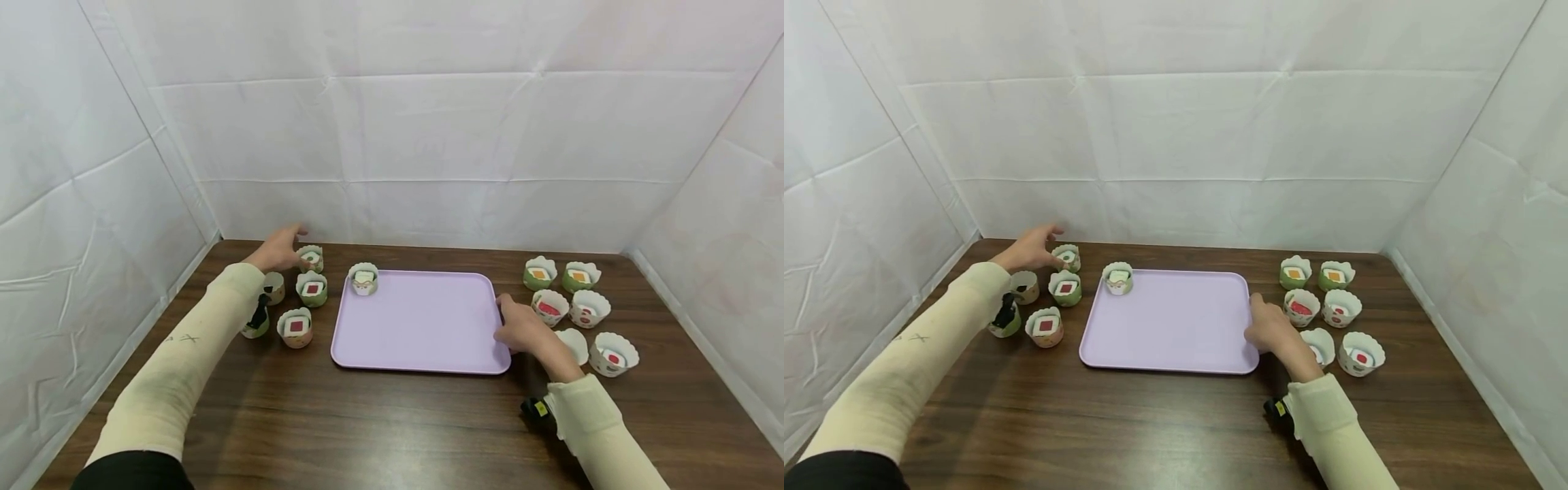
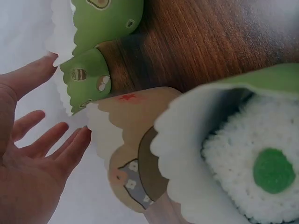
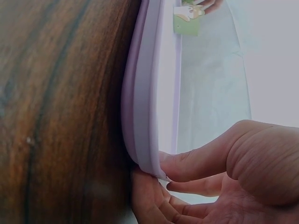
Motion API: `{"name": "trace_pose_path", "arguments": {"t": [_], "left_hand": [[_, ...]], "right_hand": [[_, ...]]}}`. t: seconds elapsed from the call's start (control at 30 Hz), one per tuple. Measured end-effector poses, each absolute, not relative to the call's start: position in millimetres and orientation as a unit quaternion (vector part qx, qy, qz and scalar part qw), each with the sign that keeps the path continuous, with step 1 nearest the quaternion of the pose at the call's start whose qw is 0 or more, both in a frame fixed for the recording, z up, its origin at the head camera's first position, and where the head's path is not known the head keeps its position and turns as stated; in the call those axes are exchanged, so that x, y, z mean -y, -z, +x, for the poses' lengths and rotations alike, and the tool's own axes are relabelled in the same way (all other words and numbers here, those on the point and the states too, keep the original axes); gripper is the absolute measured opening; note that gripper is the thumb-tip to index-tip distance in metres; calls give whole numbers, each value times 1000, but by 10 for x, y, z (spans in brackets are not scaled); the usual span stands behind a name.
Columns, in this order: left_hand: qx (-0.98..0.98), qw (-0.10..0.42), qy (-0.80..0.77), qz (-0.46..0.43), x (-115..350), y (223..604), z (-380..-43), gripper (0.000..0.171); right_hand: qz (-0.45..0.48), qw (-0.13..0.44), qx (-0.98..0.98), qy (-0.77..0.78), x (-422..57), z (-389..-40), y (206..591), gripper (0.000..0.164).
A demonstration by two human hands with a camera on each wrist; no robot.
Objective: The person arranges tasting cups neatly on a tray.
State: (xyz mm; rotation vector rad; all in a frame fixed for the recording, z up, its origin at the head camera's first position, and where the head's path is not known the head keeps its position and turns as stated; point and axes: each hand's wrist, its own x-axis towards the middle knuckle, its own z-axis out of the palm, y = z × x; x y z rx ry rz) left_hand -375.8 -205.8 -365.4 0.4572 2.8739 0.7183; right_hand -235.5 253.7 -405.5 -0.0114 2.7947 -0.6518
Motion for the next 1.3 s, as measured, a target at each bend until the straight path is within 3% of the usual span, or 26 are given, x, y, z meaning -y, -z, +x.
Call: {"name": "trace_pose_path", "arguments": {"t": [0.5,1.3], "left_hand": [[-965,115,-188,145,2078,3777,-3780,69],[-961,98,-223,130,2105,3841,-3760,56]], "right_hand": [[-4,134,-964,232,-2505,-2349,4056,68],[-7,135,-963,231,-2483,-2350,4039,68]]}}
